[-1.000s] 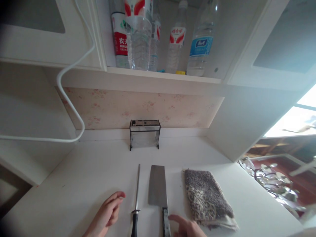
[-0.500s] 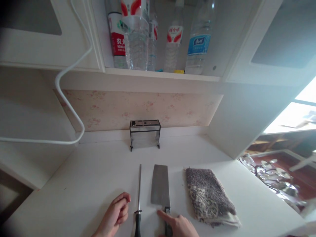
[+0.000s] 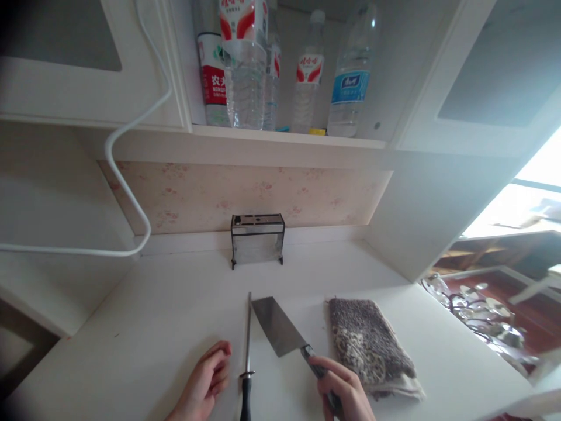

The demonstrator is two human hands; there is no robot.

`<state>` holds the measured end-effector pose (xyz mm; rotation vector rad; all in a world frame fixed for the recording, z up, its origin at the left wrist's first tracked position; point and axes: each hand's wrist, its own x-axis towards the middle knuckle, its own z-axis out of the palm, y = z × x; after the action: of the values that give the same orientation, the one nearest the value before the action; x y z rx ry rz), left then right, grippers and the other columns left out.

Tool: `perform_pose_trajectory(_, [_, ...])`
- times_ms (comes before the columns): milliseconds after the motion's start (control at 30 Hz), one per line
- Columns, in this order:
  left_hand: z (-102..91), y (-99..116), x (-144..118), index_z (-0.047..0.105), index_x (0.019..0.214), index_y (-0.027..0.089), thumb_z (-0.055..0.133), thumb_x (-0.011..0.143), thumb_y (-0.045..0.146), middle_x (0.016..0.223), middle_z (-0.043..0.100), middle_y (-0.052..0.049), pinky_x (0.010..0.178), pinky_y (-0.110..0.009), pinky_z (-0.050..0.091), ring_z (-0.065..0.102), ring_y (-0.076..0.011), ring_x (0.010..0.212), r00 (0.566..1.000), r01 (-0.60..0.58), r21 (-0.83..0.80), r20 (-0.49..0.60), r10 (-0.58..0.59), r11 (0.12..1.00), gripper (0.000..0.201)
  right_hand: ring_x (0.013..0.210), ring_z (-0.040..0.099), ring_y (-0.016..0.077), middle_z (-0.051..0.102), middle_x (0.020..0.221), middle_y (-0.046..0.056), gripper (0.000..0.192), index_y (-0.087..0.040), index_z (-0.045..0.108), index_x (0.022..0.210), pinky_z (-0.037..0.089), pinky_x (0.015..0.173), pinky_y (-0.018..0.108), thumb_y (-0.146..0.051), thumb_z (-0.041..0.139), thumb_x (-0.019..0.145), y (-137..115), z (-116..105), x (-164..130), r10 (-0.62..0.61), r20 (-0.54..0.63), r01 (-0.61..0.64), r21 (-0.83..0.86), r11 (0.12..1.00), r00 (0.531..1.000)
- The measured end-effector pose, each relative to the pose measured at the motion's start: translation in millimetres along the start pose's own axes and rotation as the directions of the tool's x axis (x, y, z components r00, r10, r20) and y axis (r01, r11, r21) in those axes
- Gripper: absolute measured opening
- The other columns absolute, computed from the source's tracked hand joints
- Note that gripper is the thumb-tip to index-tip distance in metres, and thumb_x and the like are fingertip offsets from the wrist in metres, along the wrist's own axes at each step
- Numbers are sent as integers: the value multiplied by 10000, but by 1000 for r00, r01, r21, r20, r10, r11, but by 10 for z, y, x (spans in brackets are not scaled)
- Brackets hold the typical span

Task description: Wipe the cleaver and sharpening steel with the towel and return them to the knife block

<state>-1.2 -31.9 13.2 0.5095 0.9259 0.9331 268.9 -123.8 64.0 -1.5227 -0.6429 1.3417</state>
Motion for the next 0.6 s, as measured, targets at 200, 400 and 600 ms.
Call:
perform_pose_trajectory(200, [19,-1,-29,524,792,186,628,666,283,480,168,137,441,-233,60,72,-40,448,999,-8,-13,38,8,1000,191,382,314,52,422,522,-61,295,-188,670,879,190,404,192,-310,700,612,-271,50,-138,-20,69,-4,328,945,997])
perform_pose_trajectory(400, [40,68,-148,525,808,183,596,678,237,511,183,124,456,-238,96,101,-51,469,996,-3,1,87,3,1000,158,615,545,174,516,699,10,476,-231,573,844,420,531,273,-559,799,585,-1138,5,-407,-216,321,75,398,914,922])
perform_pose_trajectory(600, [-1,24,-263,552,772,180,661,688,312,467,212,128,438,-229,110,110,-45,437,997,-27,68,77,22,997,191,527,598,179,594,576,-9,332,-220,542,853,451,479,261,-412,792,747,-1894,225,-250,-607,199,613,39,789,769])
